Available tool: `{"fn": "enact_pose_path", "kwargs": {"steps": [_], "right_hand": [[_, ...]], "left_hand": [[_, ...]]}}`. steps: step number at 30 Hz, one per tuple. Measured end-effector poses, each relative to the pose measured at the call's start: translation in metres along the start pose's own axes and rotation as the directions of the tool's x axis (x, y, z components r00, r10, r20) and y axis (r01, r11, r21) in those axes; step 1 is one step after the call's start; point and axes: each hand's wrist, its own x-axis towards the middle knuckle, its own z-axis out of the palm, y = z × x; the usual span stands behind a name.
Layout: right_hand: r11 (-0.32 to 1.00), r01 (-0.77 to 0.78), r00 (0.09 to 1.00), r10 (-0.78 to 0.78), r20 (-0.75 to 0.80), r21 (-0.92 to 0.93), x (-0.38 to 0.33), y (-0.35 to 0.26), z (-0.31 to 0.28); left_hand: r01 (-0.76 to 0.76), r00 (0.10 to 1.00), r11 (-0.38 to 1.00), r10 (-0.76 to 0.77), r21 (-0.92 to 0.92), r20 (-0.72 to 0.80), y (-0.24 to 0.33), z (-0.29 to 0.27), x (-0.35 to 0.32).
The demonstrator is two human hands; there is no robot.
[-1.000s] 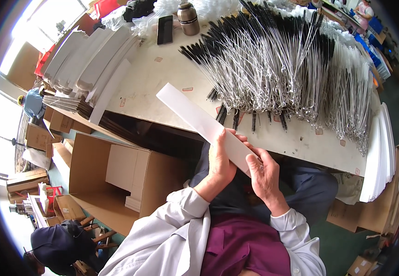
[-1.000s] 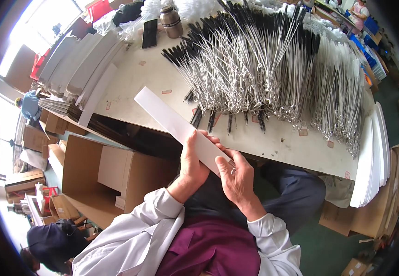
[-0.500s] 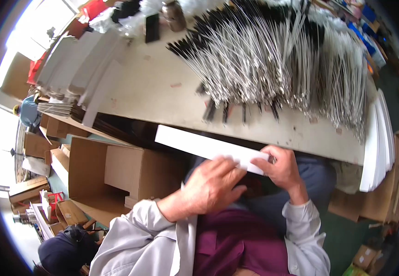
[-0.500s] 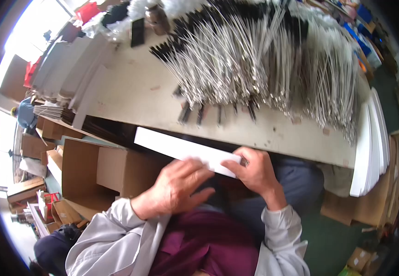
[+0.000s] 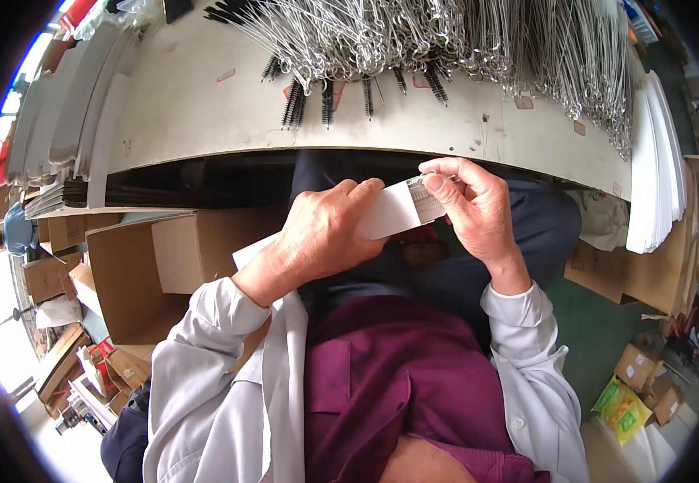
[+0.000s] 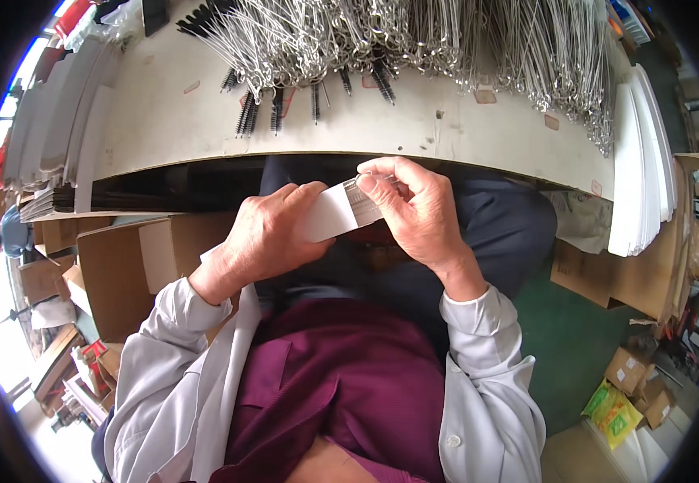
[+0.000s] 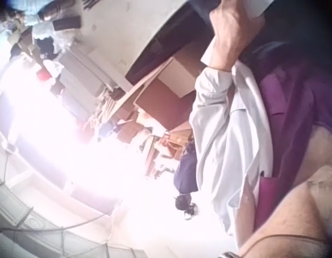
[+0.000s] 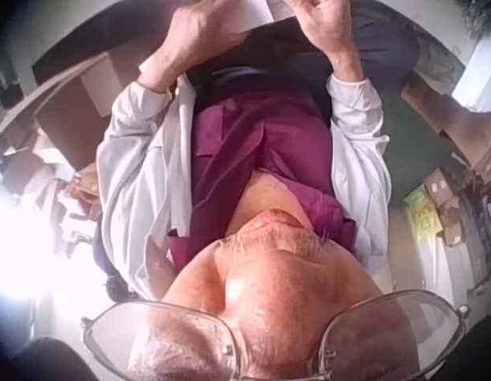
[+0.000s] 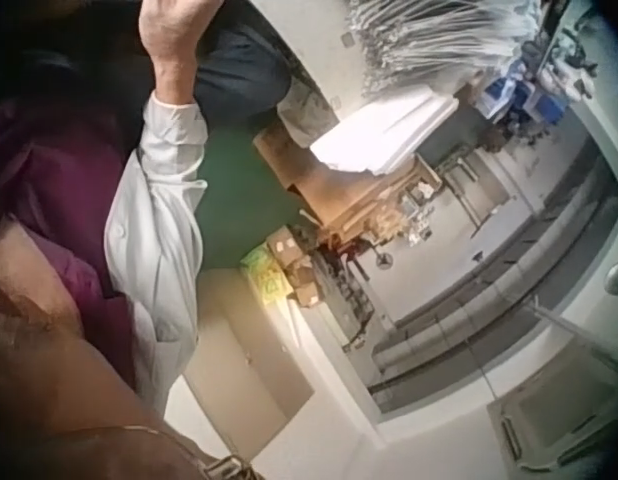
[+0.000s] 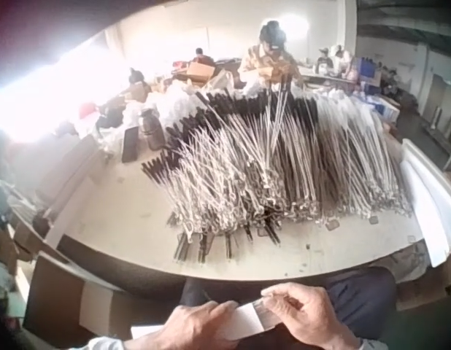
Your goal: Packing bundles of small wire-like brushes into white cardboard boxes.
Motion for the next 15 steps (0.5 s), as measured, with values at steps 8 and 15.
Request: {"fn": "enact_pose_path", "kwargs": {"steps": [8, 15], "right_hand": [[0.913, 0.304, 0.93, -0.346, -0.123, -0.274, -0.009, 0.018, 0.03], [0.997, 0.03, 0.988, -0.041, -0.146, -0.076, -0.029, 0.007, 0.035]], "left_hand": [[0.122, 0.992, 0.992, -0.123, -0.036, -0.034, 0.005, 0.016, -0.005], [0.186, 0.982, 0.982, -0.187, -0.036, -0.041, 0.003, 0.026, -0.015]]}}
